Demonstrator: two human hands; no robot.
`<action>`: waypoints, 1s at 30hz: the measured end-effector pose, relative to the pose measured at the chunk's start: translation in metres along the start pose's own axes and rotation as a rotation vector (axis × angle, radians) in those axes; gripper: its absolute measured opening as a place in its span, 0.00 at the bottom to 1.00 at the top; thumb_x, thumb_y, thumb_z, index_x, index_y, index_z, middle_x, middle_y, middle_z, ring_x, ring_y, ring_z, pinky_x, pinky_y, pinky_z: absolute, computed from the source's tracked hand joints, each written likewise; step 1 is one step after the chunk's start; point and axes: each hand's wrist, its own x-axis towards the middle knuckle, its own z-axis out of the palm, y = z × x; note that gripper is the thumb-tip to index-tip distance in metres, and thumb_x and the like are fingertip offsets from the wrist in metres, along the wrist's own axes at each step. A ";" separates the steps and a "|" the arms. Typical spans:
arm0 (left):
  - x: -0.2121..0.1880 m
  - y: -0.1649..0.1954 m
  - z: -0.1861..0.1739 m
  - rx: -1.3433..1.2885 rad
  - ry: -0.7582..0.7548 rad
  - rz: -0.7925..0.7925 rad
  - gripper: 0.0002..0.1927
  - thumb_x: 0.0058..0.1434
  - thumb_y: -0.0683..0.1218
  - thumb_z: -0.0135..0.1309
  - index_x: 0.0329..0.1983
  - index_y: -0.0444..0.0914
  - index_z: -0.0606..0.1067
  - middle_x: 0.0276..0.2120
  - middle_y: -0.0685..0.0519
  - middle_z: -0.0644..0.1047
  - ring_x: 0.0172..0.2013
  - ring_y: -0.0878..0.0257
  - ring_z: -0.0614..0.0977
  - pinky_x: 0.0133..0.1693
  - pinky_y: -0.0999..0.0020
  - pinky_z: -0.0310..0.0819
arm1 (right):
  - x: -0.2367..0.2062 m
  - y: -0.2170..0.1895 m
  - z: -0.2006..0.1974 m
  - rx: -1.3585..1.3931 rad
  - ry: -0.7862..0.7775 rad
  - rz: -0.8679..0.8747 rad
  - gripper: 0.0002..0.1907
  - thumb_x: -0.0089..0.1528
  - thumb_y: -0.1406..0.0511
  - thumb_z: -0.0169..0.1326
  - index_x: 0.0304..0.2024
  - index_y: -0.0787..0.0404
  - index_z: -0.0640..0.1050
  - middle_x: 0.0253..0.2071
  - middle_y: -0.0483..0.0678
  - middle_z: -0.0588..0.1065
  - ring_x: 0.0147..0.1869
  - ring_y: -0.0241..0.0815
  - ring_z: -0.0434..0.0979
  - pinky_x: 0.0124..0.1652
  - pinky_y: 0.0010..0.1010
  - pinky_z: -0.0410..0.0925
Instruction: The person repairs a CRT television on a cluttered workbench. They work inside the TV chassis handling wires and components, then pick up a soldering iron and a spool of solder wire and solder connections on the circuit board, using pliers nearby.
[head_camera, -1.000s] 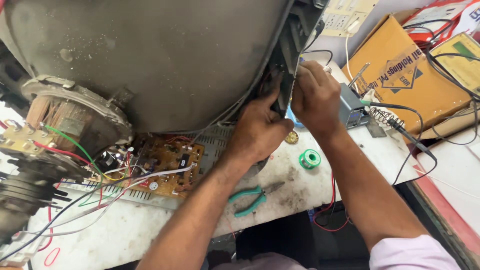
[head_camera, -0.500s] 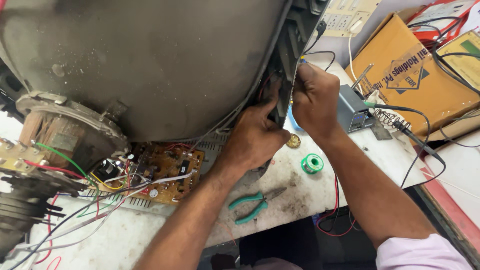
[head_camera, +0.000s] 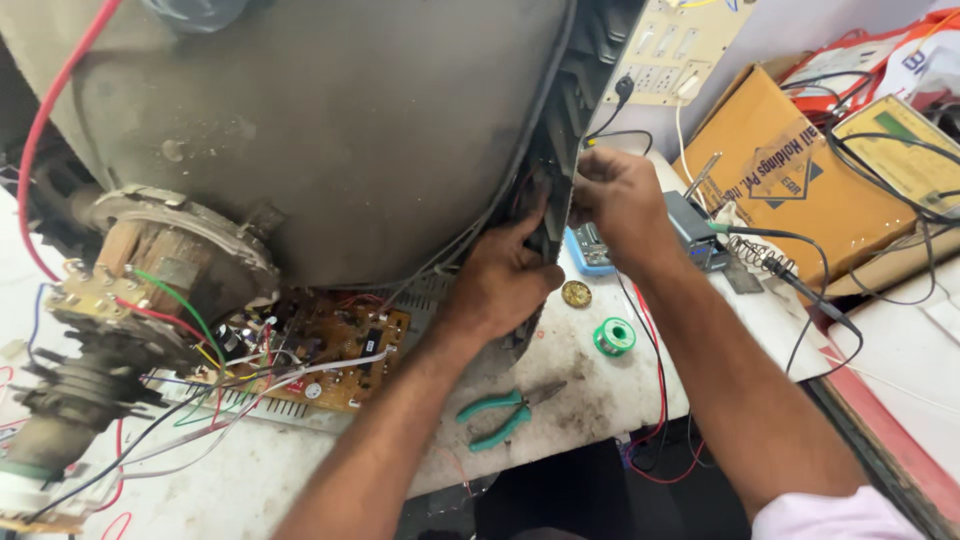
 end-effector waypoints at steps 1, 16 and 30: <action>-0.001 0.001 0.001 0.027 0.042 0.031 0.48 0.52 0.39 0.55 0.78 0.40 0.54 0.16 0.49 0.74 0.17 0.63 0.72 0.24 0.65 0.70 | -0.004 0.002 0.002 -0.035 0.007 -0.096 0.05 0.64 0.75 0.52 0.39 0.66 0.78 0.32 0.44 0.78 0.31 0.32 0.76 0.32 0.24 0.70; 0.004 0.010 0.003 0.238 0.256 0.308 0.26 0.47 0.43 0.58 0.52 0.35 0.75 0.25 0.41 0.80 0.31 0.44 0.84 0.38 0.54 0.79 | -0.014 0.020 0.015 -0.710 0.203 -0.921 0.13 0.64 0.80 0.49 0.49 0.65 0.70 0.42 0.59 0.71 0.45 0.63 0.74 0.44 0.47 0.69; 0.013 0.015 -0.004 0.384 0.133 0.250 0.16 0.42 0.43 0.57 0.34 0.30 0.76 0.22 0.36 0.78 0.27 0.40 0.83 0.35 0.49 0.78 | -0.008 -0.002 0.013 -0.409 0.112 -0.474 0.07 0.57 0.77 0.50 0.35 0.70 0.77 0.23 0.46 0.70 0.29 0.33 0.68 0.30 0.28 0.63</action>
